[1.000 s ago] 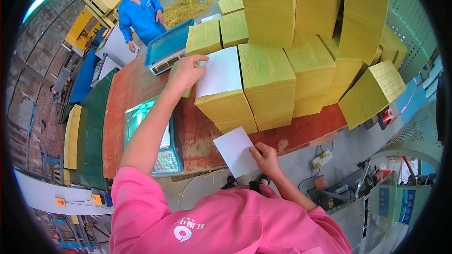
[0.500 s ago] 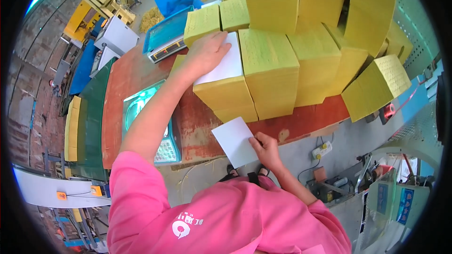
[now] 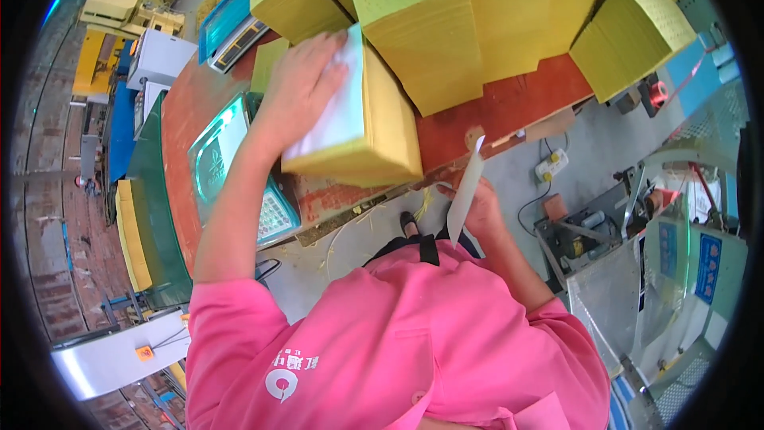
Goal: Counting, weighing, and using a machine to bundle stacks of yellow paper.
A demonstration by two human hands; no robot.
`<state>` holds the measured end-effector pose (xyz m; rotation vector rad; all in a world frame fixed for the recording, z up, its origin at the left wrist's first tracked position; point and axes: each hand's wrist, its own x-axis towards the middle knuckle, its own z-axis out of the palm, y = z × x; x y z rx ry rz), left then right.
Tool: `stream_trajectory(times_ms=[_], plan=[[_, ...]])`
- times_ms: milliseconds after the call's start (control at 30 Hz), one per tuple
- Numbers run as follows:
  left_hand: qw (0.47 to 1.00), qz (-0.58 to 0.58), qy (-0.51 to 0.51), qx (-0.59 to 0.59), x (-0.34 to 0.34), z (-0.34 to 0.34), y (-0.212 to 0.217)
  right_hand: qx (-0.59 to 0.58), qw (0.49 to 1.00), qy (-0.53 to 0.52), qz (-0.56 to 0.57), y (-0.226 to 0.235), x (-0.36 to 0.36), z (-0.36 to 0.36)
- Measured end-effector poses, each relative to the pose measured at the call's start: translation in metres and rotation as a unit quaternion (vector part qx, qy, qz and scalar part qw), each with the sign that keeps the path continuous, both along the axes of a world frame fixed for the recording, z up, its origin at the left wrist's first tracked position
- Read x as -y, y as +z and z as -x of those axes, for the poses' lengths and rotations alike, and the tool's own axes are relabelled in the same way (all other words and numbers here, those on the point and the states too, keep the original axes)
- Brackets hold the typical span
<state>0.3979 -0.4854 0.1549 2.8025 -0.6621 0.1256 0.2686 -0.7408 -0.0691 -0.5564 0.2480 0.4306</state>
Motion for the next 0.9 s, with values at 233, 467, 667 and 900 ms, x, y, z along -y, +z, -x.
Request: stream_trajectory(times_ms=[233, 467, 667, 900], plan=[[0.997, 0.047, -0.057, -0.023, 0.014, 0.1, 0.017, -0.021, 0.989, 0.061, -0.134, -0.016, -0.038, 0.046], [0.972, 0.197, -0.083, -0.1, 0.008, 0.104, -0.006, -0.076, 0.992, -0.102, 0.014, 0.03, -0.053, 0.078], [0.915, 0.337, -0.144, -0.171, 0.059, 0.172, -0.018, -0.087, 0.967, -0.187, 0.152, 0.089, 0.021, 0.182], [0.823, 0.415, -0.27, -0.278, 0.24, 0.262, -0.118, -0.15, 0.859, -0.349, 0.343, 0.089, 0.176, 0.354]])
